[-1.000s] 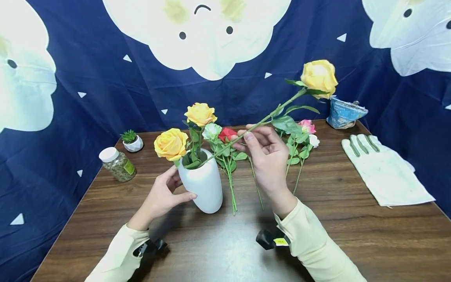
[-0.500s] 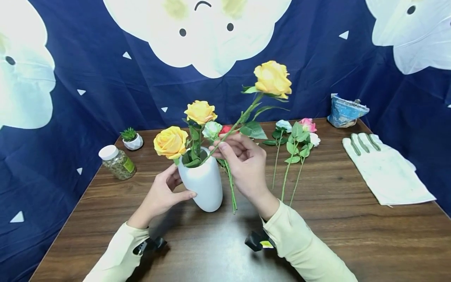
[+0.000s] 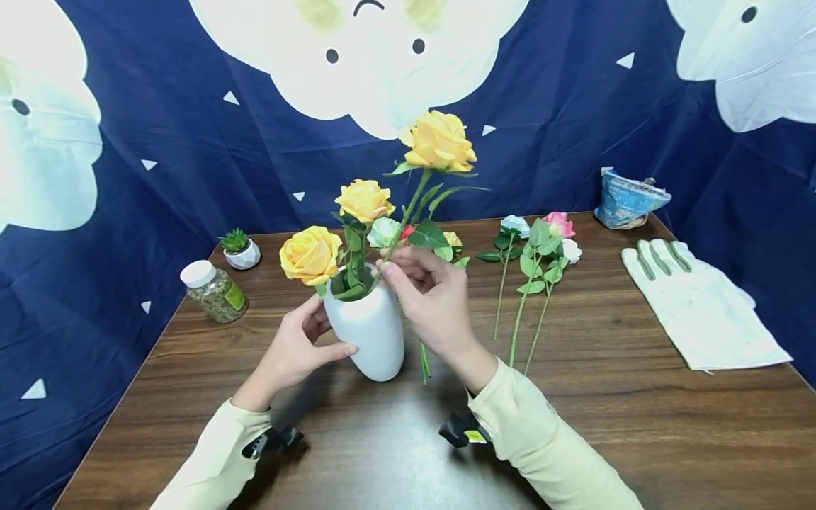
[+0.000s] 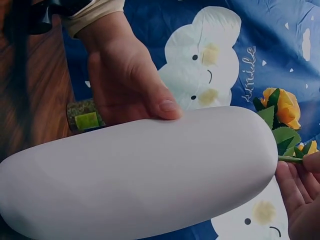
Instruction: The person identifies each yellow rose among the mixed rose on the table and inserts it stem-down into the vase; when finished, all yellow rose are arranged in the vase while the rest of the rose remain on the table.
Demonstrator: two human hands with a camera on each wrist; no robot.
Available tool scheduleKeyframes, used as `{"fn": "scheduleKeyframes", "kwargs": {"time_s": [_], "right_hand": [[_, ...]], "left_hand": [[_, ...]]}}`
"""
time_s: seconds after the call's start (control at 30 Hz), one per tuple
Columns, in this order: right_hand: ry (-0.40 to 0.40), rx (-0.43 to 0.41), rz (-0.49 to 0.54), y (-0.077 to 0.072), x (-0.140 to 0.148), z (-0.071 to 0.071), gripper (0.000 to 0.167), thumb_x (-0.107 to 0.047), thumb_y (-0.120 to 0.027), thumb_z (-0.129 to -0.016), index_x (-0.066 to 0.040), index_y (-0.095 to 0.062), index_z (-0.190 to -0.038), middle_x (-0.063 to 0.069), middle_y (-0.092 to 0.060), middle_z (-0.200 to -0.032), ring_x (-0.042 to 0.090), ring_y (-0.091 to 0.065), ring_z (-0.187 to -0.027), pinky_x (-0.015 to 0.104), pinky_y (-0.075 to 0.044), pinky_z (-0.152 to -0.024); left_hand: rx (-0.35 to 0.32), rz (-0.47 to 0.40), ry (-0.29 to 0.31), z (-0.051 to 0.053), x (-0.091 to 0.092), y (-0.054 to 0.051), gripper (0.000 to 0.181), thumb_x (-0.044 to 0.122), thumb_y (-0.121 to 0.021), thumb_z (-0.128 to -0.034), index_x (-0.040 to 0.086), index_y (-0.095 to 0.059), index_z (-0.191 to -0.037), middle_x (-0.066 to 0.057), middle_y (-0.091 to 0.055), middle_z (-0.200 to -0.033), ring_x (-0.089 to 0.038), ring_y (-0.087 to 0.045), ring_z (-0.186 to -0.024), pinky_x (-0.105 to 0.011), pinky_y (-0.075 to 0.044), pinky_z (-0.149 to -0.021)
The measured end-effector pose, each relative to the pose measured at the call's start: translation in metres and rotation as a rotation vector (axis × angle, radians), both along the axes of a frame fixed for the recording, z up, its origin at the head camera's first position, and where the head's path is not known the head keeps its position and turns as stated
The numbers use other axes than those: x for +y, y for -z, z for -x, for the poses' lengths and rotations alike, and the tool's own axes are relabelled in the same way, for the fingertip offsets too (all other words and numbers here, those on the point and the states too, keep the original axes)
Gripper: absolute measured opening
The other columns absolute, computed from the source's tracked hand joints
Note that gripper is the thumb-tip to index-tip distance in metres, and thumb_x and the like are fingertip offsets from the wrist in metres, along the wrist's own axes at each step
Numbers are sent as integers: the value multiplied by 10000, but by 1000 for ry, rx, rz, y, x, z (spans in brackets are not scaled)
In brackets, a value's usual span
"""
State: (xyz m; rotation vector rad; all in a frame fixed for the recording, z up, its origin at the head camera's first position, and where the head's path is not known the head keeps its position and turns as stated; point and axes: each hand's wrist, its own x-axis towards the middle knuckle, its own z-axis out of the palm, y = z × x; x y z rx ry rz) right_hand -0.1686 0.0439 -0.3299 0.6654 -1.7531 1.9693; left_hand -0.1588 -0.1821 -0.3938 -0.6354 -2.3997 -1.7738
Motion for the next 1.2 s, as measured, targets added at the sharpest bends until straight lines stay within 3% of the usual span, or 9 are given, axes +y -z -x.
{"fn": "scheduleKeyframes", "kwargs": {"time_s": [0.1, 0.2, 0.57, 0.63, 0.73, 0.87, 0.93, 1.0, 1.2], "right_hand": [[42, -6, -44, 0, 1, 0, 77, 117, -684, -902, 157, -691, -967, 185, -764, -886, 43, -713, -734, 192, -593, -661], [72, -18, -81, 0, 2, 1, 80, 101, -696, -903, 154, -700, -962, 282, -736, -899, 21, -700, -758, 169, -581, -688], [46, -60, -207, 1, 3, 2, 99, 75, -730, -888, 99, -742, -984, 231, -757, -992, 6, -691, -816, 141, -551, -615], [82, -31, -286, 3, 5, 2, 100, 31, -743, -895, 63, -767, -986, 184, -771, -986, 26, -662, -758, 150, -535, -610], [147, 93, -414, 8, 9, 5, 95, -23, -763, -891, 23, -797, -968, 130, -782, -945, 131, -689, -771, 238, -546, -660], [188, 298, -519, 13, 16, 11, 105, -36, -769, -876, 30, -804, -949, 150, -775, -936, 297, -732, -930, 444, -580, -863], [184, 355, -567, 15, 22, 14, 121, -31, -763, -871, 34, -801, -966, 174, -766, -974, 335, -721, -951, 493, -583, -856], [149, 356, -615, 16, 29, 17, 155, -14, -761, -867, 53, -778, -1005, 180, -764, -999, 340, -723, -961, 499, -597, -808], [-20, 213, -823, 9, 58, 30, 195, -2, -718, -908, 2, -774, -1095, 95, -785, -1006, 201, -736, -876, 389, -622, -752]], "left_hand": [[8, -3, 1, 0, 1, 0, 769, -66, -883, -743, -25, -540, -1430, -201, -677, -1312, -254, -673, -1191, -352, -552, -1032], [16, -8, 5, 1, 1, 1, 768, -72, -881, -743, -28, -540, -1429, -202, -675, -1313, -192, -674, -1181, -351, -552, -1033], [18, -22, 10, 1, 1, 1, 773, -78, -880, -740, -32, -536, -1431, -205, -669, -1320, -146, -667, -1181, -345, -552, -1031], [17, -21, 12, 1, 1, 1, 774, -77, -880, -740, -30, -536, -1432, -204, -669, -1320, -146, -669, -1178, -341, -553, -1031], [13, -20, 14, 1, 1, 1, 776, -72, -881, -742, -30, -534, -1435, -203, -669, -1322, -173, -672, -1182, -338, -552, -1033], [12, -12, 7, 0, 0, 1, 773, -57, -885, -747, -32, -534, -1435, -205, -668, -1323, -237, -672, -1192, -340, -554, -1030], [9, -8, 3, 0, 0, 1, 769, -47, -887, -751, -33, -534, -1434, -206, -667, -1325, -264, -670, -1198, -342, -555, -1030], [8, -4, 2, 1, 0, 1, 763, -35, -889, -756, -34, -534, -1431, -208, -668, -1322, -284, -670, -1200, -347, -557, -1029], [-6, -2, -6, 1, 0, 1, 766, -40, -891, -747, -29, -539, -1428, -199, -673, -1314, -278, -670, -1198, -332, -551, -1033]]}}
